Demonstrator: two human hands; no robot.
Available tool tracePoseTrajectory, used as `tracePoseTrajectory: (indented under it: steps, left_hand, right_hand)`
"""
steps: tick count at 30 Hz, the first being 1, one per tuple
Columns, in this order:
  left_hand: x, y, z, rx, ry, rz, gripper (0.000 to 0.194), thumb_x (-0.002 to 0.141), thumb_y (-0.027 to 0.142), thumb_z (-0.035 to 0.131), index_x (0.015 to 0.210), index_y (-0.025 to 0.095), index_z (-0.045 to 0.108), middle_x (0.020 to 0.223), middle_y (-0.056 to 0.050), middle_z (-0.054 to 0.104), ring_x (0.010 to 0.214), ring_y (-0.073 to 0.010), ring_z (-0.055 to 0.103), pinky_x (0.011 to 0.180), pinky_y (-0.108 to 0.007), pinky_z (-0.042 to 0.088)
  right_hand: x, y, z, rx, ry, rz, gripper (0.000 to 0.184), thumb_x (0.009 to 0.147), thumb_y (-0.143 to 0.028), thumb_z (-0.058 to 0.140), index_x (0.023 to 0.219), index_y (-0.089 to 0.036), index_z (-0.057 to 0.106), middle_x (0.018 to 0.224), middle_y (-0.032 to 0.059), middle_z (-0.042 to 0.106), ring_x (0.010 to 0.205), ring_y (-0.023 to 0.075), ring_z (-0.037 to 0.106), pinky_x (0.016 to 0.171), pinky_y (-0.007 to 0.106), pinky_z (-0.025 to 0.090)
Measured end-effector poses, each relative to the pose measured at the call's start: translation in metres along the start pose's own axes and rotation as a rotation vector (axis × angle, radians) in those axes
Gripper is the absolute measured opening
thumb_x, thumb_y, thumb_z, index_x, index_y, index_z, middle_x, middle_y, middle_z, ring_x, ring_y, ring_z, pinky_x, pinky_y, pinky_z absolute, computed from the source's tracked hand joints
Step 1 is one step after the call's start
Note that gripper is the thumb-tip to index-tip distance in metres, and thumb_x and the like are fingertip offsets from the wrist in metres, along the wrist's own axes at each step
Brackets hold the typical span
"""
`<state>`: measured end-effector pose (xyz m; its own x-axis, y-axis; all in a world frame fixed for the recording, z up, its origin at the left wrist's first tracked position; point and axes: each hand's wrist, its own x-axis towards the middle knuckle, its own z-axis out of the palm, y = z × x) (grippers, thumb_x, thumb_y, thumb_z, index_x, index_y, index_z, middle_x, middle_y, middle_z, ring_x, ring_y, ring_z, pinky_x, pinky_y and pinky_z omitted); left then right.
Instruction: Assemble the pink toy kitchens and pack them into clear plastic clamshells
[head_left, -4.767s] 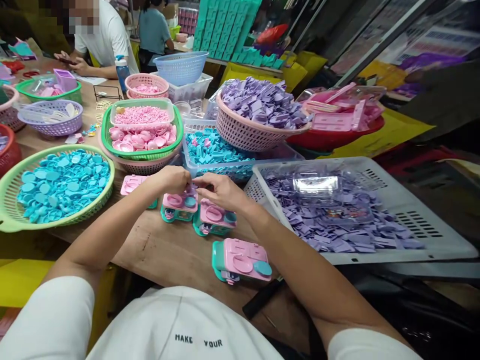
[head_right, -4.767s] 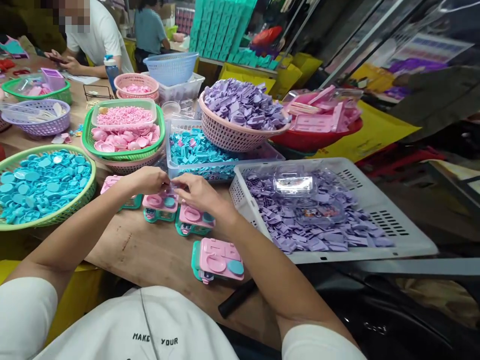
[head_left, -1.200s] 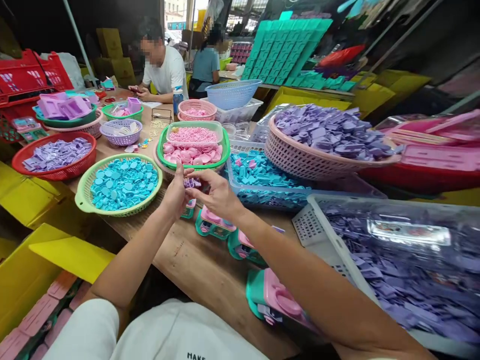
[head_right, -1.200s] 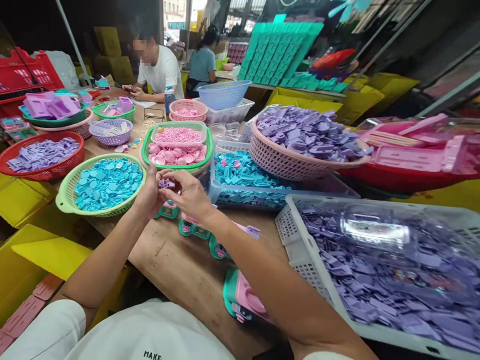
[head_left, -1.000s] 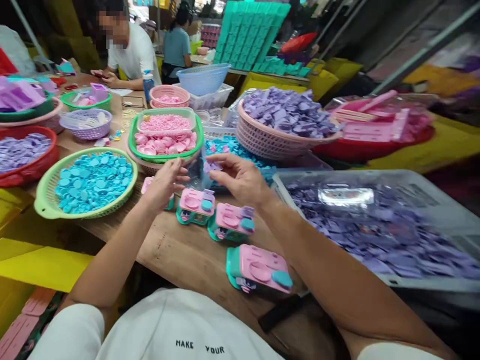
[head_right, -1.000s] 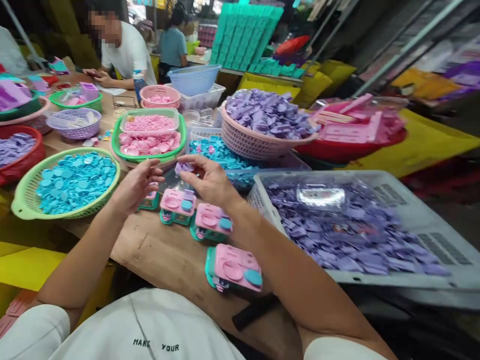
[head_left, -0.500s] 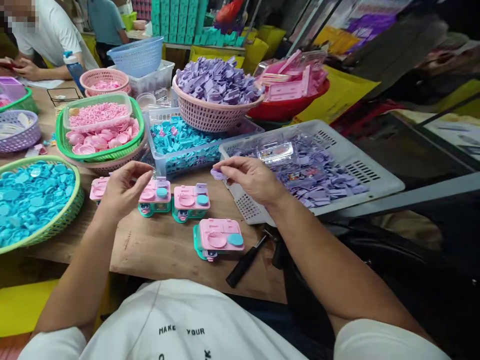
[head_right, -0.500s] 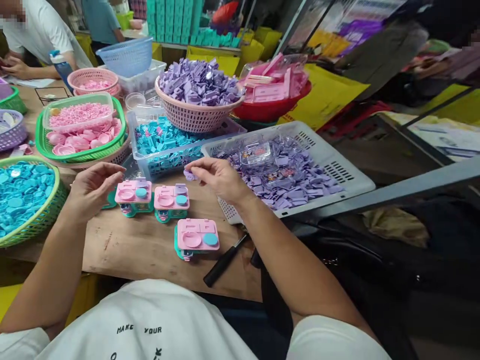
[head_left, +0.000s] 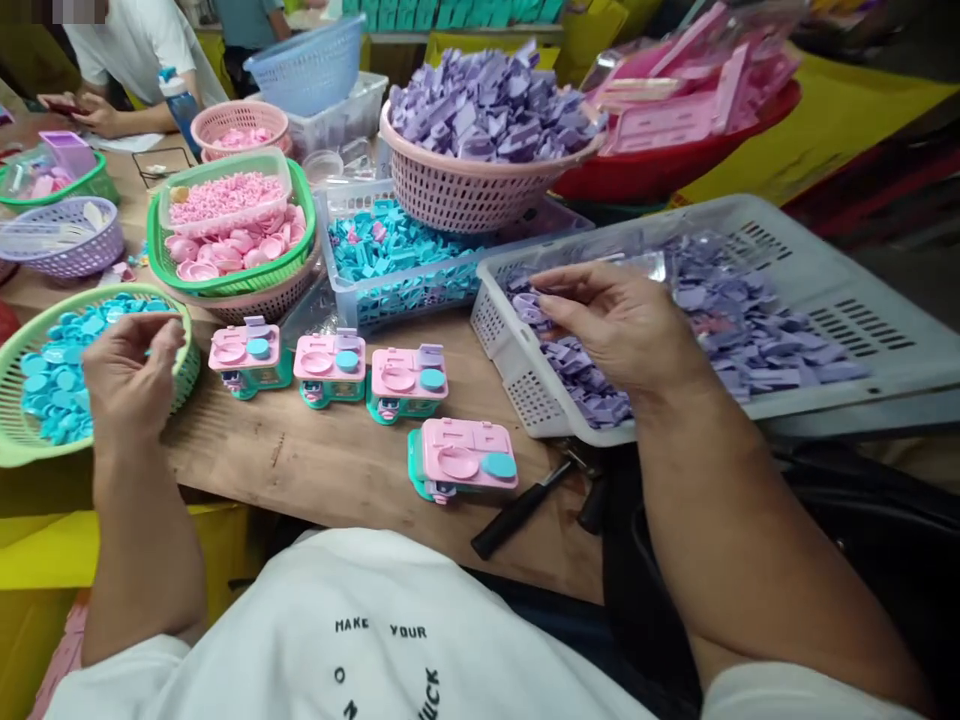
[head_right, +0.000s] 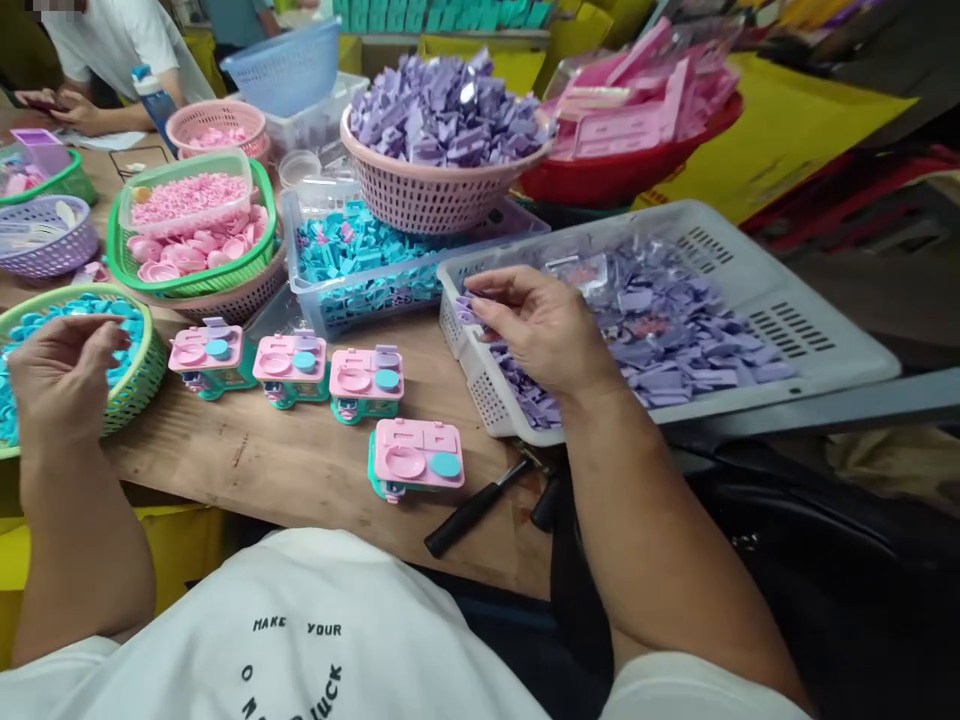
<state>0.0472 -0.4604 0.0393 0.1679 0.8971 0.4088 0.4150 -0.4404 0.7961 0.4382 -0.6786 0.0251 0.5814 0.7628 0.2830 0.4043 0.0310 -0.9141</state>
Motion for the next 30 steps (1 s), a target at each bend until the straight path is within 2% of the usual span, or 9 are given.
tracePoseTrajectory:
  steps: [3,6,10,12,16,18,20,24,30]
  left_hand:
    - [0.003,-0.006,-0.018,0.063,-0.006,0.026,0.022,0.091,0.045,0.064,0.105,0.029,0.071,0.09,0.004,0.074,0.081,-0.0184,0.062,0.068,-0.035,0.041]
    - [0.001,-0.008,-0.026,0.092,-0.017,0.033,0.025,0.095,0.043,0.058,0.11,0.026,0.068,0.088,0.0,0.075,0.088,-0.0251,0.063,0.066,-0.038,0.037]
    - [-0.027,0.002,-0.008,-0.056,0.039,-0.053,0.017,0.084,0.038,0.07,0.093,0.025,0.073,0.081,-0.002,0.072,0.074,-0.0203,0.061,0.066,-0.036,0.043]
    - [-0.051,0.009,0.012,-0.193,-0.149,-0.134,0.021,0.082,0.042,0.072,0.091,0.023,0.072,0.083,-0.002,0.071,0.073,-0.0171,0.061,0.068,-0.032,0.047]
    - [-0.101,0.017,0.061,-0.521,-0.771,-0.402,0.05,0.078,0.062,0.071,0.1,0.018,0.068,0.087,-0.006,0.069,0.07,-0.0151,0.063,0.059,-0.026,0.046]
    - [-0.118,0.017,0.08,-0.685,-0.933,-0.493,0.063,0.072,0.071,0.072,0.104,0.017,0.065,0.091,-0.008,0.069,0.069,-0.0141,0.063,0.056,-0.024,0.044]
    - [-0.126,0.016,0.09,-0.782,-0.99,-0.517,0.065,0.069,0.073,0.074,0.099,0.016,0.064,0.085,-0.006,0.067,0.067,-0.0126,0.061,0.055,-0.023,0.043]
    - [-0.116,0.024,0.092,-0.772,-0.988,-0.488,0.06,0.067,0.069,0.078,0.088,0.015,0.063,0.071,-0.002,0.063,0.059,-0.0098,0.055,0.053,-0.021,0.041]
    - [-0.068,0.065,0.105,-0.669,-0.943,-0.281,0.049,0.075,0.063,0.074,0.084,0.015,0.065,0.071,-0.003,0.064,0.059,-0.0105,0.056,0.051,-0.021,0.039]
  right_hand:
    - [-0.004,-0.004,0.009,-0.027,-0.08,0.001,0.026,0.078,-0.037,0.075,0.099,-0.023,0.07,0.092,0.0045,0.069,0.082,0.0194,0.066,0.057,0.028,0.056]
    - [-0.006,-0.002,0.014,-0.044,-0.126,0.009,0.035,0.076,-0.042,0.077,0.103,-0.021,0.07,0.093,0.0035,0.07,0.078,0.0161,0.066,0.057,0.025,0.055]
    - [-0.011,0.001,0.024,-0.116,-0.211,-0.031,0.043,0.074,-0.049,0.079,0.105,-0.02,0.071,0.092,0.0042,0.072,0.072,0.0142,0.064,0.059,0.025,0.055]
    - [-0.017,-0.003,0.037,-0.156,-0.298,-0.081,0.04,0.075,-0.05,0.079,0.103,-0.022,0.073,0.091,0.0049,0.073,0.071,0.0153,0.065,0.06,0.026,0.055]
    - [-0.04,-0.021,0.076,-0.188,-0.532,-0.318,0.017,0.085,-0.039,0.073,0.097,-0.027,0.074,0.09,0.0044,0.074,0.078,0.0197,0.068,0.068,0.032,0.058]
    - [-0.053,-0.029,0.098,-0.197,-0.631,-0.478,0.01,0.088,-0.026,0.069,0.097,-0.027,0.073,0.089,0.0042,0.074,0.083,0.0208,0.068,0.072,0.034,0.058]
    - [-0.062,-0.033,0.115,-0.215,-0.696,-0.607,0.014,0.089,-0.016,0.064,0.095,-0.026,0.072,0.085,0.0039,0.073,0.08,0.0201,0.066,0.07,0.034,0.056]
    - [-0.056,-0.038,0.122,-0.242,-0.724,-0.637,0.011,0.09,-0.019,0.065,0.097,-0.024,0.072,0.087,0.004,0.073,0.083,0.0196,0.064,0.075,0.032,0.053]
    - [-0.02,-0.057,0.076,-0.113,-0.693,-0.356,0.032,0.088,-0.035,0.067,0.116,-0.021,0.07,0.109,0.0056,0.072,0.097,0.0188,0.066,0.081,0.028,0.053]
